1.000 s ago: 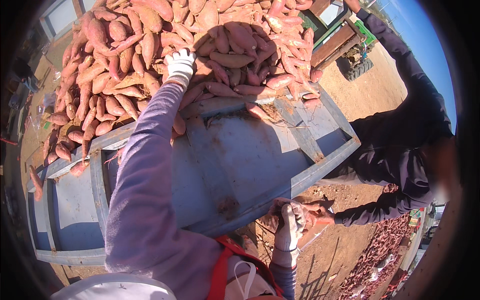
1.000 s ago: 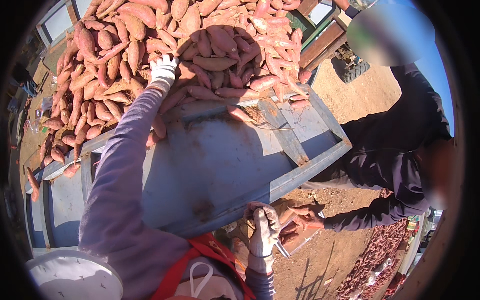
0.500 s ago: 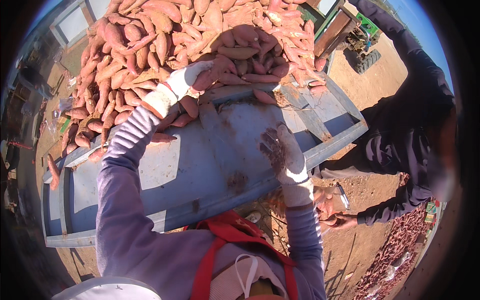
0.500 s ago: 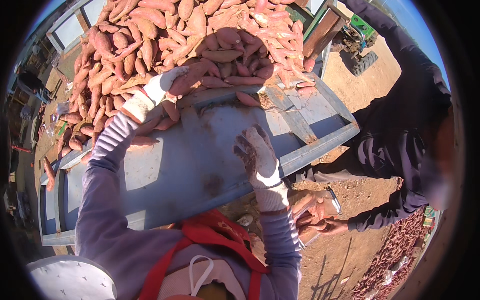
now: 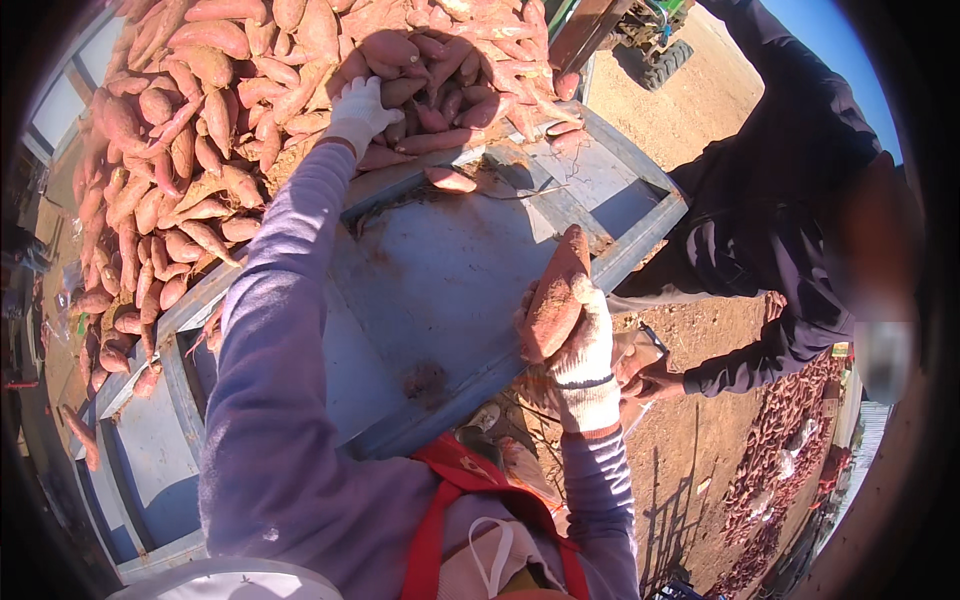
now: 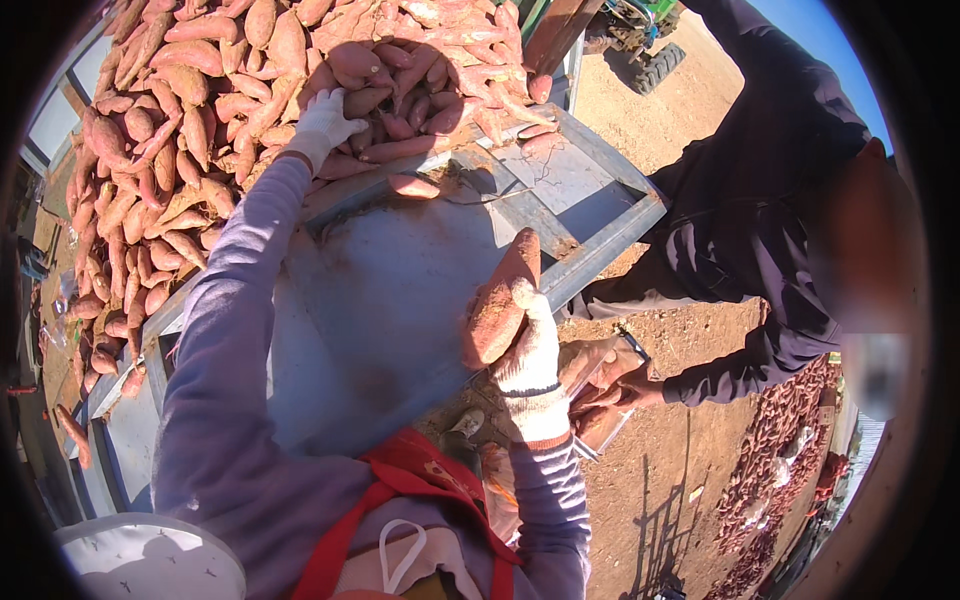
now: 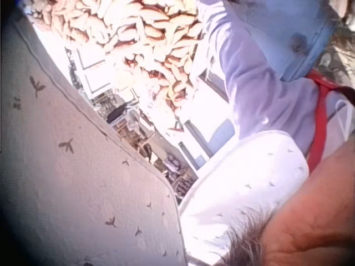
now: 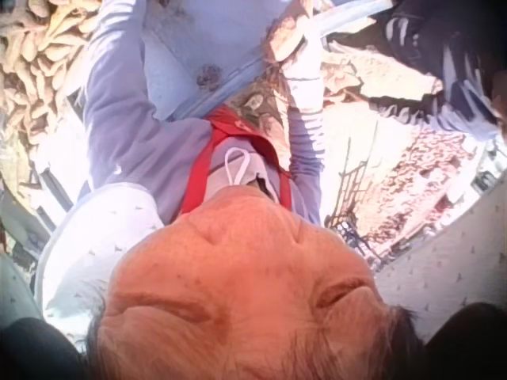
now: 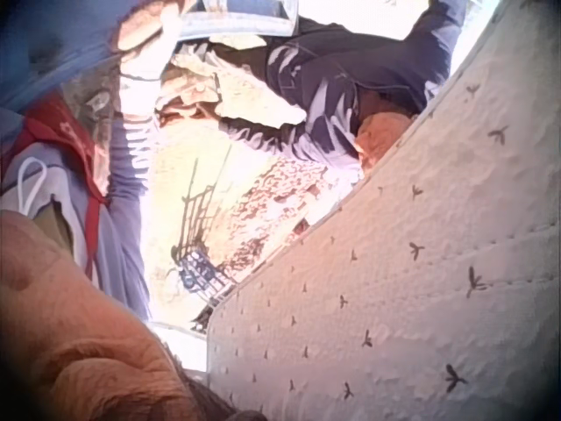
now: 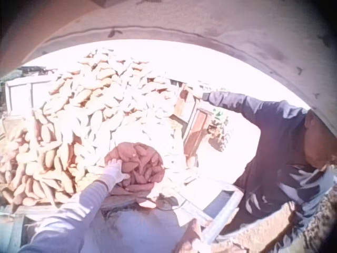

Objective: The person picks sweet potatoes from a large pile on a metal table and places them into a clear plastic bag held in a metal frame. The person repeatedly fills the bag and then sets it aside to continue with another bag.

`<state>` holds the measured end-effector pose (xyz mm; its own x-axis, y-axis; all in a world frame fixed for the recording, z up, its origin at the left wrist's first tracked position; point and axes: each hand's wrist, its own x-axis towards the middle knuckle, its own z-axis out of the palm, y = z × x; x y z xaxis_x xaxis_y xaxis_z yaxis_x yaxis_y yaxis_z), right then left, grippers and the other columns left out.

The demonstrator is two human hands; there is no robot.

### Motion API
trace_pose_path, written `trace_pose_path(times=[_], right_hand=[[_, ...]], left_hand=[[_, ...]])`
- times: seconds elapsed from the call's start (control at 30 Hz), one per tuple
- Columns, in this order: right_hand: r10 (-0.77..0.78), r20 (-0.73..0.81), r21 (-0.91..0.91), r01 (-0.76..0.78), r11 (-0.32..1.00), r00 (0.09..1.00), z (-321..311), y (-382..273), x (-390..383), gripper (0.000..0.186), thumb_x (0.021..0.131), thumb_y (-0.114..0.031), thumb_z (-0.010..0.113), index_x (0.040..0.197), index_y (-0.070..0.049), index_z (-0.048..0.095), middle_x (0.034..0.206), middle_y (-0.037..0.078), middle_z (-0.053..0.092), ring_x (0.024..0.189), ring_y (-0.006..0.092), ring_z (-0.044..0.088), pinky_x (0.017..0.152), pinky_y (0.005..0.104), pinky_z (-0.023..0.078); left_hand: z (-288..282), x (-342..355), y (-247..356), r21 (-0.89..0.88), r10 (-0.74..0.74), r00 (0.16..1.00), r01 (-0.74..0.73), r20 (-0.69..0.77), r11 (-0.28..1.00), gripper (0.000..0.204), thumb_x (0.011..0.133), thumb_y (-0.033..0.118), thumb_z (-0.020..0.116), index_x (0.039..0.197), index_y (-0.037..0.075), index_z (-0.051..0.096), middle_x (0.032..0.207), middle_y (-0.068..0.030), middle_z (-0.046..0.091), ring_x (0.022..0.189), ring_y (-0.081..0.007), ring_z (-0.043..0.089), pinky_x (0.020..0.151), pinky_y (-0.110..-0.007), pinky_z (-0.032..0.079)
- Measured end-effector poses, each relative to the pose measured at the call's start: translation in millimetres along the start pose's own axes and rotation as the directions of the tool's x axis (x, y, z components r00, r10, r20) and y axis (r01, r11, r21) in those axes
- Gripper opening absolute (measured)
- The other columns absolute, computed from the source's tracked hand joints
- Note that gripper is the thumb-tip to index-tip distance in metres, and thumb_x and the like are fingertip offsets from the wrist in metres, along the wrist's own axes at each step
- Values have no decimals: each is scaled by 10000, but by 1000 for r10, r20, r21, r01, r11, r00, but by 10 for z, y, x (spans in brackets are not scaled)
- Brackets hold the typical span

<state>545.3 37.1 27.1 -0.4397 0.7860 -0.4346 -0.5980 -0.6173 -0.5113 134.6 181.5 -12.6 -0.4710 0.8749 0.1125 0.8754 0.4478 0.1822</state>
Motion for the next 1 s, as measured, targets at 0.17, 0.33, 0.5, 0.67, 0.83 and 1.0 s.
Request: trace_pose_path(times=[0.17,0.33,0.5,0.67,0.83,1.0], right_hand=[[-55,-105,87,65,994,993,-53,-182,-590,608,801,-349,728,1228,5,477,1033,182,583,878,308,631,700,438,589],[-192,-113,101,203,974,975,-354,-171,-1053,618,807,-334,728,1256,6,473,1022,184,610,819,309,659,650,410,609],[-167,-210,205,210,956,963,-959,-161,-1458,645,803,-345,717,1264,39,482,1051,224,647,878,356,691,680,496,627],[-136,-206,225,183,957,969,-1448,-38,-1591,600,793,-360,723,1217,14,521,1013,185,647,845,330,682,678,473,612],[-23,-246,457,137,879,969,-2061,71,-1785,587,816,-345,706,1251,1,519,1029,188,652,864,333,669,734,447,588],[2,-224,479,108,871,975,-2719,271,-2115,552,853,-347,706,1244,-2,524,1006,147,663,831,278,668,722,391,580]], left_hand=[[83,134,132,195,-126,990,136,-65,971,791,675,577,764,1309,139,583,1324,-118,494,1280,-314,446,1052,-481,371],[-136,-34,-166,-57,-101,979,112,177,992,927,656,676,712,1335,63,566,1381,-189,497,1304,-358,455,1074,-434,372],[-645,-636,-770,-291,-221,950,281,221,914,1041,726,748,631,1427,1,449,1468,-233,439,1397,-318,380,1119,-372,314],[-1295,-1273,-719,-948,-364,905,286,220,137,719,859,598,630,1339,69,546,1317,-98,565,1145,-176,526,920,-319,464],[-1539,-1741,-37,-920,164,921,374,354,-118,608,950,576,484,1369,134,478,990,-74,606,767,-237,564,732,-419,514],[-1104,-2361,1348,-792,458,669,591,586,150,596,943,389,530,1402,25,421,1115,-137,586,840,-235,596,726,-368,543]])
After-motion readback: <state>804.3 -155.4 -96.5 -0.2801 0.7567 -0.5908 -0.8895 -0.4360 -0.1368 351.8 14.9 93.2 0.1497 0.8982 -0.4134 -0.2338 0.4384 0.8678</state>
